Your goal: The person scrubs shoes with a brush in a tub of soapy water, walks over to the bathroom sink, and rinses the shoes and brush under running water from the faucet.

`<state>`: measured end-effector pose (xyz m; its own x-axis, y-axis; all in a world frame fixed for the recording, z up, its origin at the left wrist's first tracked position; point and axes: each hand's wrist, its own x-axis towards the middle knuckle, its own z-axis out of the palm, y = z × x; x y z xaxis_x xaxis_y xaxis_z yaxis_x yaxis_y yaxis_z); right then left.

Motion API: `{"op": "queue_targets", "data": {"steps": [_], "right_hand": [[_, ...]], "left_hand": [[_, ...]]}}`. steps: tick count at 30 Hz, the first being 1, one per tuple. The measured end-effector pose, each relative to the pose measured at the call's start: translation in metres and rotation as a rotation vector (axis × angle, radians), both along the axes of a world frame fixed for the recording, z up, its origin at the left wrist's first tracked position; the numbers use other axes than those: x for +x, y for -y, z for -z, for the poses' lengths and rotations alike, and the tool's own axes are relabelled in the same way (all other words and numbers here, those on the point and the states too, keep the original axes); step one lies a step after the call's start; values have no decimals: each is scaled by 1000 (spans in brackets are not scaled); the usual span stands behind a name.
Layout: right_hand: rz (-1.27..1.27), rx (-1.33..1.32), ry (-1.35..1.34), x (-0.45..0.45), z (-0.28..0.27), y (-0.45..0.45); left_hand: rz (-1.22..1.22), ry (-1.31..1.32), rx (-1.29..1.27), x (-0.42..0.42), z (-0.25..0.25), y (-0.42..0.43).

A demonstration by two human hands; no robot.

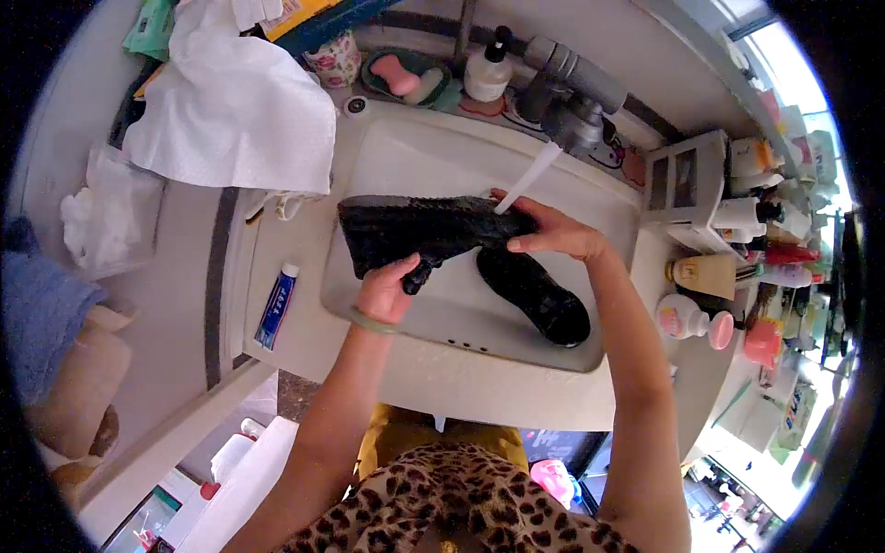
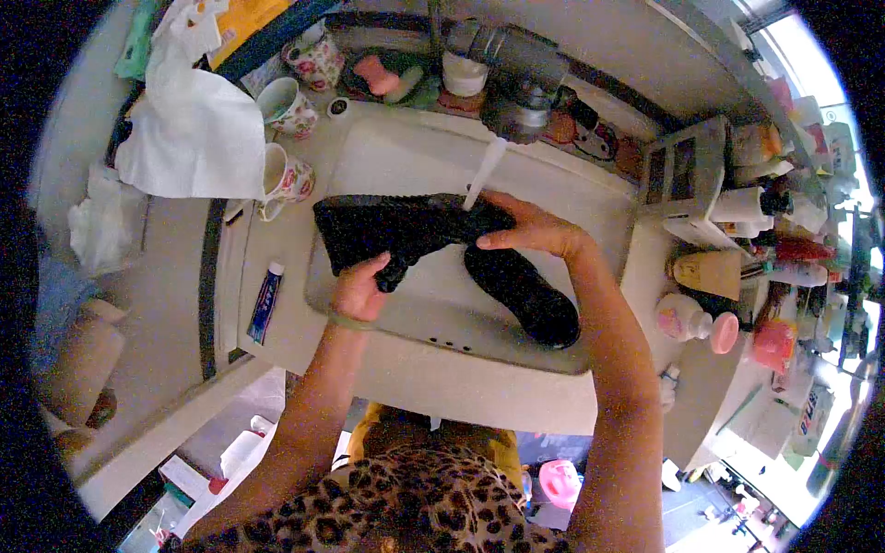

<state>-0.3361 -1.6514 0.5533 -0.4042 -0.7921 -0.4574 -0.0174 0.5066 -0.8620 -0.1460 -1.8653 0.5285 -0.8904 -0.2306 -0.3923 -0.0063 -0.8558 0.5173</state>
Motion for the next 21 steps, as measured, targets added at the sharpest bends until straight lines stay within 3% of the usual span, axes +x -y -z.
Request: {"op": "queue_targets", "data": {"steps": [4,6,9,11,12,15,21], "right_hand": [[-86,-30,61,0,-27,-4],[19,4,-46,10,-43,-14],[173,82,-160,23,-41,-37],[223,85,-251,33,-45,-52],[282,81,-336,39,-48,-59],[448,48,-306,52,-64,-74],[414,186,-569,74,-100,-78]], "left_hand": [[78,124,86,-5,-3,-10],[100,-43,107,-12,-4,-17],[149,37,199,-22,23,-28],[106,38,126,-30,23,-35],[235,184,46,-30,24,-32],[361,140,-32,-24,15,-46],[485,217,-120,-10,-1,-49]]}}
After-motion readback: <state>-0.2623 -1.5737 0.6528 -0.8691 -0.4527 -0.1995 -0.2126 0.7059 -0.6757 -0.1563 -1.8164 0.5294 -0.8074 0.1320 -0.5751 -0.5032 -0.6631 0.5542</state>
